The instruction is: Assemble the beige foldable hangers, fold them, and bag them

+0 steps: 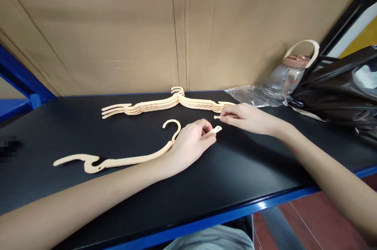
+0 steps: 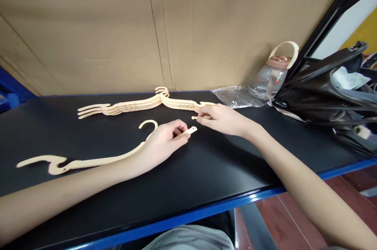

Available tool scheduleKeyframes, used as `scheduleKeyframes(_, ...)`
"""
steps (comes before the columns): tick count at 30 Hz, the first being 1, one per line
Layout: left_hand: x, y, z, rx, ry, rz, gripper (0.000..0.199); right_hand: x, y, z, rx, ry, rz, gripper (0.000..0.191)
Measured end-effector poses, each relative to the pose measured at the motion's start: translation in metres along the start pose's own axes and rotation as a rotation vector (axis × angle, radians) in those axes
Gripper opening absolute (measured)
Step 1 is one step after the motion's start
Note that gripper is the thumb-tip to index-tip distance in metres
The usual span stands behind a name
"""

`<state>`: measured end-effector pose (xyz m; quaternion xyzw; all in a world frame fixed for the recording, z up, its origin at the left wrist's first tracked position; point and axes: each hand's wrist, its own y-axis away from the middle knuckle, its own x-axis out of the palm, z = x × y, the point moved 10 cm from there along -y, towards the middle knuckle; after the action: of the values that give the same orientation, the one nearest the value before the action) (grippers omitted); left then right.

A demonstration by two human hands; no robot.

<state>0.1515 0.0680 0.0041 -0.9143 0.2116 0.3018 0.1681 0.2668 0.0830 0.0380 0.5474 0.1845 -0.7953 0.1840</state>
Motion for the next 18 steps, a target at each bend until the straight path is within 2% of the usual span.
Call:
scheduleKeyframes(3,0.002,-0.008,0.012,-0.105,0.086,0.075,0.012,0.003,0.001,0.004,-0.036,-0.047,0.024,0.021)
scheduleKeyframes(6,0.002,-0.018,0.019,-0.180,0.179,0.159,0.012,0.010,0.000,0.008,-0.067,-0.141,0.057,0.022)
scheduleKeyframes(9,0.001,-0.022,0.018,-0.183,0.219,0.196,0.013,0.013,-0.001,0.009,-0.074,-0.221,0.053,0.023)
scheduleKeyframes(12,0.002,-0.021,0.016,-0.176,0.254,0.212,0.013,0.012,-0.001,0.010,-0.079,-0.250,0.037,0.035)
scheduleKeyframes(18,0.006,-0.019,0.017,-0.177,0.347,0.207,0.009,0.003,0.001,0.012,-0.064,-0.129,0.024,0.035)
